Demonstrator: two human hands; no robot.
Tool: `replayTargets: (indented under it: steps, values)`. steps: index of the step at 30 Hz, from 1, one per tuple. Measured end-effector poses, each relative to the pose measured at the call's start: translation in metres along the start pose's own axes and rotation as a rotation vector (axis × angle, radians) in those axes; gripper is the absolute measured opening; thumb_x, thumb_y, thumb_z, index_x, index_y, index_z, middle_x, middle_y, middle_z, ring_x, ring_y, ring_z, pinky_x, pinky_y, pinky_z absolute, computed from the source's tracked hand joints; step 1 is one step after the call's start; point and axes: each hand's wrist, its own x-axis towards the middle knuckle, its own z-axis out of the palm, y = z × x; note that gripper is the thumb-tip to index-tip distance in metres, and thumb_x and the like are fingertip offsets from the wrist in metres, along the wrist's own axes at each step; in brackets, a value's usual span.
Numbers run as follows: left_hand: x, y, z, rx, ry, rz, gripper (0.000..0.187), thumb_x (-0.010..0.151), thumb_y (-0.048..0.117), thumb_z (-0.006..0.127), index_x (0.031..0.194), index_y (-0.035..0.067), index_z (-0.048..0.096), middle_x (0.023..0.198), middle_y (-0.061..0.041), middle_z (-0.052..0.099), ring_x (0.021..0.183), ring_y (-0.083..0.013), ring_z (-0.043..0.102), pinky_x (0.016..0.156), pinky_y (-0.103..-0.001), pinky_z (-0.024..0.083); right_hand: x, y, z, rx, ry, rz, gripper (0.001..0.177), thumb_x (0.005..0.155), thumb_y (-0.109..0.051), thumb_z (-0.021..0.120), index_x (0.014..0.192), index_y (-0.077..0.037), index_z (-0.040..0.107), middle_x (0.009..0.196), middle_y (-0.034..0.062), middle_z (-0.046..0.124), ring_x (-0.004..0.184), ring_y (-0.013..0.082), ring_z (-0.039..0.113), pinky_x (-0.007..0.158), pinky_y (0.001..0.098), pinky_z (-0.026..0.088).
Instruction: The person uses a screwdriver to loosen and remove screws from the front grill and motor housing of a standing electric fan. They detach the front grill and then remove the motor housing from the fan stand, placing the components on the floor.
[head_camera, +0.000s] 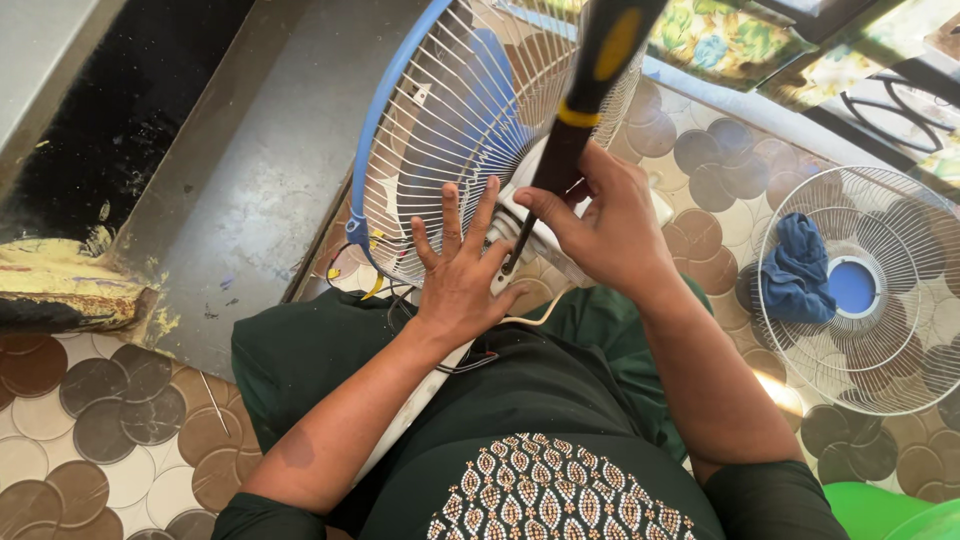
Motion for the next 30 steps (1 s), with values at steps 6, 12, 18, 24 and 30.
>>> replayTargets:
  steps: [6,12,18,24,30]
  values:
    - [0.000,0.000,-0.007,-0.077,0.033,0.018,0.041,0.078,0.035,0.087,0.112,0.015,0.073,0.172,-0.012,0.012,0.155,-0.0467,-0.014,0.111,-0.077,-0.016,-0.015,0.012,0.006,0.148,0.134,0.003,0.029,0.091,-0.011,0.083,0.112,0.002,0.068,0.095,0.0071,0.075,0.083,0.0116,0.072,0.073,0.0264,0.058]
    - [-0.002,-0.001,-0.002,-0.116,0.048,0.021,0.046,0.073,0.021,0.087,0.117,0.020,0.074,0.172,-0.011,0.013,0.155,-0.0459,-0.015,0.111,-0.079,-0.014,-0.029,0.024,0.010,0.340,0.243,0.038,0.030,0.093,-0.007,0.081,0.116,0.004,0.065,0.100,0.0062,0.072,0.090,0.0119,0.070,0.079,0.0256,0.058]
    - [-0.007,-0.001,0.011,-0.083,0.136,0.047,0.037,0.096,0.020,0.073,0.133,0.023,0.073,0.175,-0.010,0.017,0.159,-0.0410,-0.016,0.114,-0.069,-0.022,-0.029,0.023,0.005,0.275,0.191,0.029,0.027,0.093,-0.008,0.081,0.112,0.004,0.067,0.098,0.0072,0.073,0.088,0.0128,0.071,0.077,0.0265,0.059]
    - [-0.012,0.002,0.019,-0.069,0.185,0.047,0.029,0.103,0.027,0.066,0.130,0.020,0.073,0.174,-0.008,0.021,0.162,-0.0369,-0.010,0.118,-0.064,-0.022,-0.014,0.011,-0.006,0.182,-0.019,-0.048,0.029,0.088,-0.008,0.082,0.111,0.003,0.069,0.096,0.0071,0.075,0.085,0.0121,0.073,0.077,0.0270,0.060]
    - [-0.011,0.005,0.023,-0.037,0.194,0.051,0.019,0.104,0.023,0.067,0.117,0.012,0.074,0.173,-0.011,0.025,0.163,-0.0357,0.001,0.121,-0.062,-0.017,-0.015,-0.013,-0.005,0.009,-0.017,-0.104,0.038,0.084,-0.016,0.085,0.111,0.003,0.065,0.090,0.0084,0.072,0.078,0.0161,0.071,0.067,0.0289,0.059]
